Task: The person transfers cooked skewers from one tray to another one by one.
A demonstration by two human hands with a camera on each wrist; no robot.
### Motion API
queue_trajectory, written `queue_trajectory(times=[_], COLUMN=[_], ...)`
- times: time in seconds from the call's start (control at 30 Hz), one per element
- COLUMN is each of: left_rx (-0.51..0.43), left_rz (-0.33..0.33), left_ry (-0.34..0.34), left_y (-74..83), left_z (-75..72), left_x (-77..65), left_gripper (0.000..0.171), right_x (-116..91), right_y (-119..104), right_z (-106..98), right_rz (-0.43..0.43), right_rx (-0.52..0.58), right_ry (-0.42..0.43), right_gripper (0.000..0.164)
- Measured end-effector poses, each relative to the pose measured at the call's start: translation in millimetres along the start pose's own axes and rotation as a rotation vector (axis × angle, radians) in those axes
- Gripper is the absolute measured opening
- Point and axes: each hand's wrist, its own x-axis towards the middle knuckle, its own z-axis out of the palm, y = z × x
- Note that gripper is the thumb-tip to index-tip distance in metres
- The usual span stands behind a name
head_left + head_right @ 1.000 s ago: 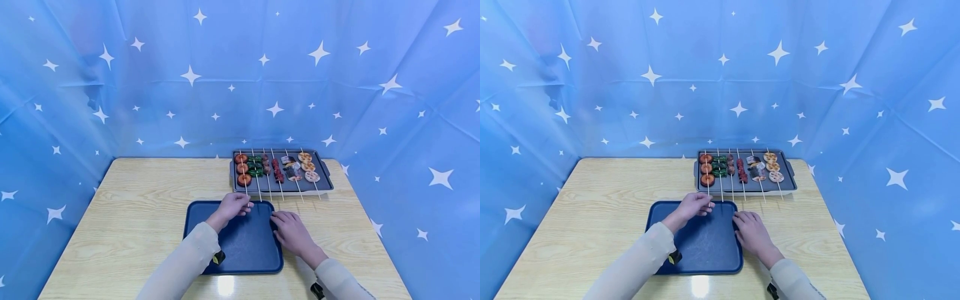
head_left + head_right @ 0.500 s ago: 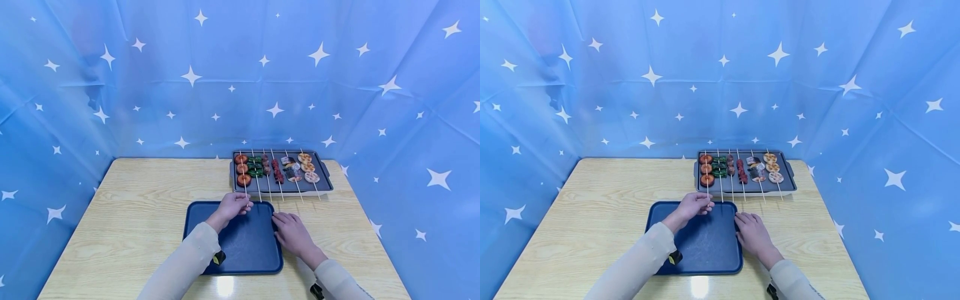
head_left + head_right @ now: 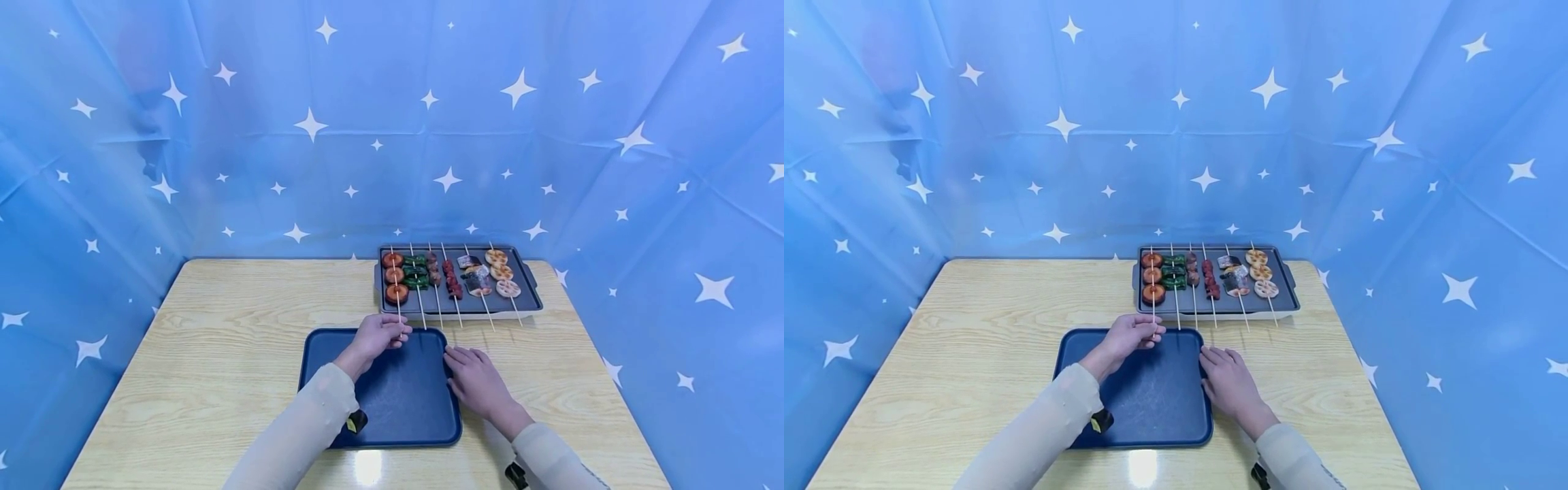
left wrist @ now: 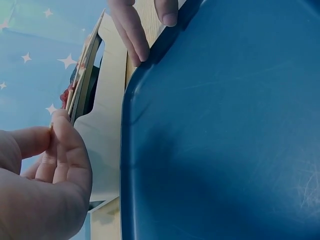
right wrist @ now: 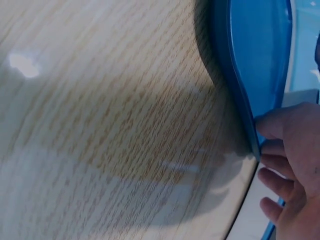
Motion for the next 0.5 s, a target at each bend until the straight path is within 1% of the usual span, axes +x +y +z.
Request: queue_trajectory(times=[0.17,0.3,0.5], left_rx=[-0.013,-0.020,0.005], left_rz=[0.002,0.034,0.061], left_ry=[-0.009,-0.018,-0.030], left_y=[-0.9,-1.1,5.7], left_z=[-0.3,-0.6,-4.0], left_x=[1.1,0.6,-6.9], left_gripper=[0.034,0.032,0.029], right_x=[-0.2,-0.3,0.0], right_y=[0.0,-0.3,-1.0], right_z=[0.8,0.7,-1.2], right_rz=[-0.015,-0.021,-0.005], right_rx=[0.002,0.014,0.035], right_ry=[0.020,0.031,-0.003], right_gripper=[0.047,0.046,0.044])
